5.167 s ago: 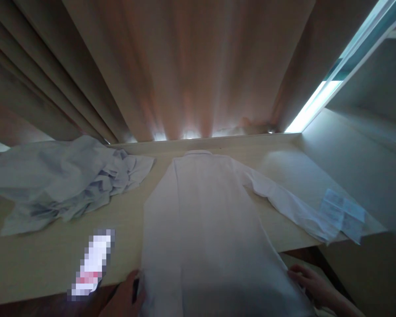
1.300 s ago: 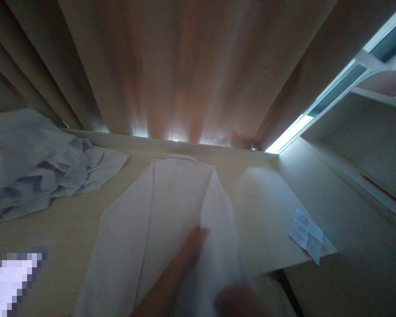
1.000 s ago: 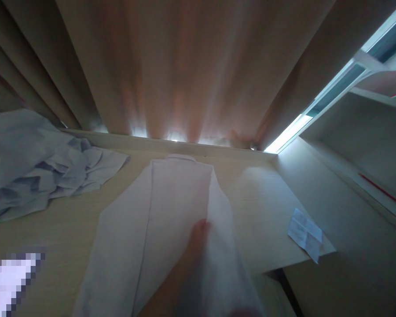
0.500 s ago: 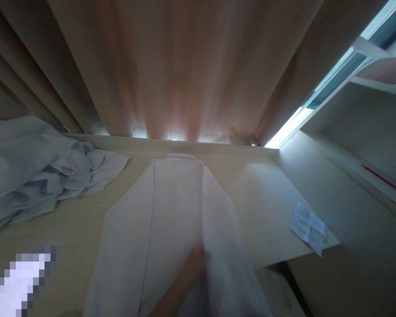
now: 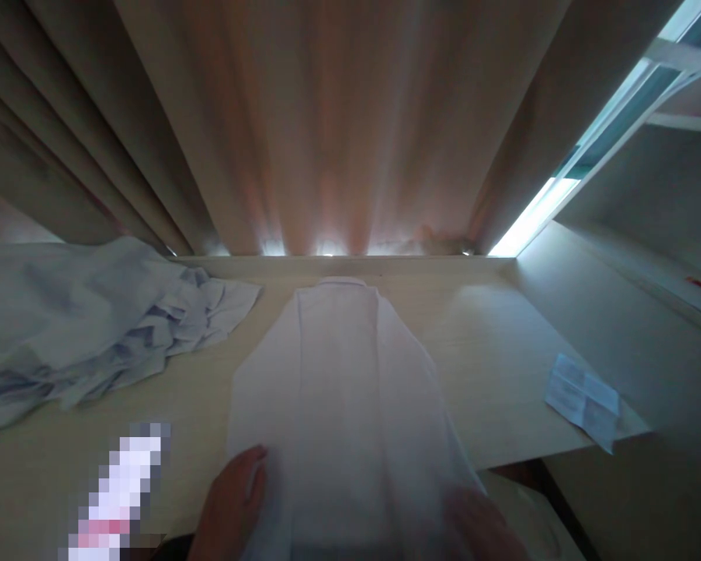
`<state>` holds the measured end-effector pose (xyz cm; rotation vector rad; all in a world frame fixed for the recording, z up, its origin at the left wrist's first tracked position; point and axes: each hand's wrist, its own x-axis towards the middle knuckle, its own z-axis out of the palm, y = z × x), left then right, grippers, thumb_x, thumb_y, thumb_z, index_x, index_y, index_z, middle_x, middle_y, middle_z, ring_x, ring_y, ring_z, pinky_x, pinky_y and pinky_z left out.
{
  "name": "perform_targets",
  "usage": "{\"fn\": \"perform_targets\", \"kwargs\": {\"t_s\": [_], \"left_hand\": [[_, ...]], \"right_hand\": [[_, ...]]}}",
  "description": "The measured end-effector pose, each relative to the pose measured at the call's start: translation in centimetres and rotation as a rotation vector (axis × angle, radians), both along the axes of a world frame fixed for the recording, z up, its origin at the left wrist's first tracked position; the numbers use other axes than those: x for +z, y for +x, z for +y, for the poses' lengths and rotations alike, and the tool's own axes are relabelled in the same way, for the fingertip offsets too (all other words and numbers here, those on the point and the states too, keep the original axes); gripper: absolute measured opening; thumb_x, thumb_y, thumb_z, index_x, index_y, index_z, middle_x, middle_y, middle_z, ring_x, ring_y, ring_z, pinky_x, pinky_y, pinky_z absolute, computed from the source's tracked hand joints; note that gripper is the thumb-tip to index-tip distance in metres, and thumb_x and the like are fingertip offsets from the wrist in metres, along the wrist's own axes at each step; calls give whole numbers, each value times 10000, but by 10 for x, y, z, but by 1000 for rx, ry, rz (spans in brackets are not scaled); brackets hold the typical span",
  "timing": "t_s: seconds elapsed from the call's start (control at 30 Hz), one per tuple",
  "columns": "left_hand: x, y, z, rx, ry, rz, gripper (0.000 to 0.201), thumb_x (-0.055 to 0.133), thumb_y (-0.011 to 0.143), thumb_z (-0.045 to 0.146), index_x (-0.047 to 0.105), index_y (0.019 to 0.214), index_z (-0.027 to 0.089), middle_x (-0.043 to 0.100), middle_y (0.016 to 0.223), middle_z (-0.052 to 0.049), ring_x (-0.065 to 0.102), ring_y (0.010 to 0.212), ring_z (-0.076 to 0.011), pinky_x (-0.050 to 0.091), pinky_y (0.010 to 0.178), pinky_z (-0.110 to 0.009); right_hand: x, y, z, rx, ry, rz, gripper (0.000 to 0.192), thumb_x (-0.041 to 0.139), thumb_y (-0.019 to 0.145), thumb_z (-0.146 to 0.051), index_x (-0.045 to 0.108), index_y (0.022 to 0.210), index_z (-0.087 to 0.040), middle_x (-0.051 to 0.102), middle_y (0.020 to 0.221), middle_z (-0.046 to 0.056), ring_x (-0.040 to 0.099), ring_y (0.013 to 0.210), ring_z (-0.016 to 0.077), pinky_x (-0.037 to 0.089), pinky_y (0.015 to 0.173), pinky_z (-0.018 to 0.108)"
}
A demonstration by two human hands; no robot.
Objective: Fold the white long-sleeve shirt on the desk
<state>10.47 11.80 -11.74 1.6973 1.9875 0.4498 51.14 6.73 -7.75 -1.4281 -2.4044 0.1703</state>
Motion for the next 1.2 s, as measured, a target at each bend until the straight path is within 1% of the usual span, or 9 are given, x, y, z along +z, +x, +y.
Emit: {"fn": "perform_targets", "kwargs": {"t_s": [0.07,0.13,0.23,0.33,0.53,0.8,0.97,1.07,1.2], "left_hand": [[-11,-29,2,-62,118,152,541,273,825,452,613,1111,143,584,1242,-126,493,1197,-268,366,1053,-456],[-26,-40,12,-128,194,282,511,300,839,414,584,1174,153,525,1322,-108,422,1270,-260,326,1086,-443],[-46,-29,39,-221,244,422,495,333,852,350,508,1272,154,448,1394,-103,327,1334,-263,230,1130,-456],[-57,-7,68,-263,250,481,504,308,872,319,443,1327,148,406,1420,-120,298,1347,-271,167,1134,-487],[-57,11,87,-230,169,554,555,349,856,437,397,1361,211,318,1470,-128,231,1368,-323,126,1106,-551],[-62,8,88,-240,152,592,569,350,848,444,392,1364,208,298,1478,-133,206,1376,-324,87,1114,-529],[-46,12,87,-260,94,567,591,349,846,444,380,1369,170,317,1462,-166,232,1363,-345,98,1101,-562],[-32,-3,51,-245,107,523,543,339,850,378,418,1347,175,374,1436,-151,269,1354,-321,126,1098,-572],[-15,-53,-32,-153,95,411,456,441,782,400,600,1169,217,565,1278,-107,437,1249,-322,305,1040,-571]], "right_hand": [[-17,-9,22,-156,38,-61,269,498,816,-305,631,1042,-246,670,1079,77,634,978,254,539,817,385],[-34,-22,50,-273,26,-102,339,459,849,-326,606,1120,-186,598,1215,129,569,1103,262,488,913,405],[-59,-44,97,-332,11,-156,428,407,870,-324,550,1218,-121,493,1333,176,469,1221,276,404,1002,436],[-83,-54,133,-304,-18,-203,474,376,877,-296,477,1305,-120,415,1401,166,369,1299,267,316,1064,442],[-110,-43,157,-238,-75,-266,553,386,875,-357,388,1380,-130,315,1464,150,236,1361,279,198,1103,479],[-122,-35,160,-240,-107,-269,598,353,885,-438,323,1415,-164,233,1502,123,148,1387,253,131,1117,472],[-107,-40,157,-263,-110,-272,589,355,875,-424,338,1404,-164,252,1495,136,172,1381,271,141,1103,498],[-93,-32,122,-355,-30,-232,586,363,865,-396,331,1400,-159,272,1482,155,213,1366,293,194,1080,532],[-66,5,29,-499,80,-100,555,397,825,-353,414,1342,-151,428,1379,181,408,1261,335,383,984,533]]}}
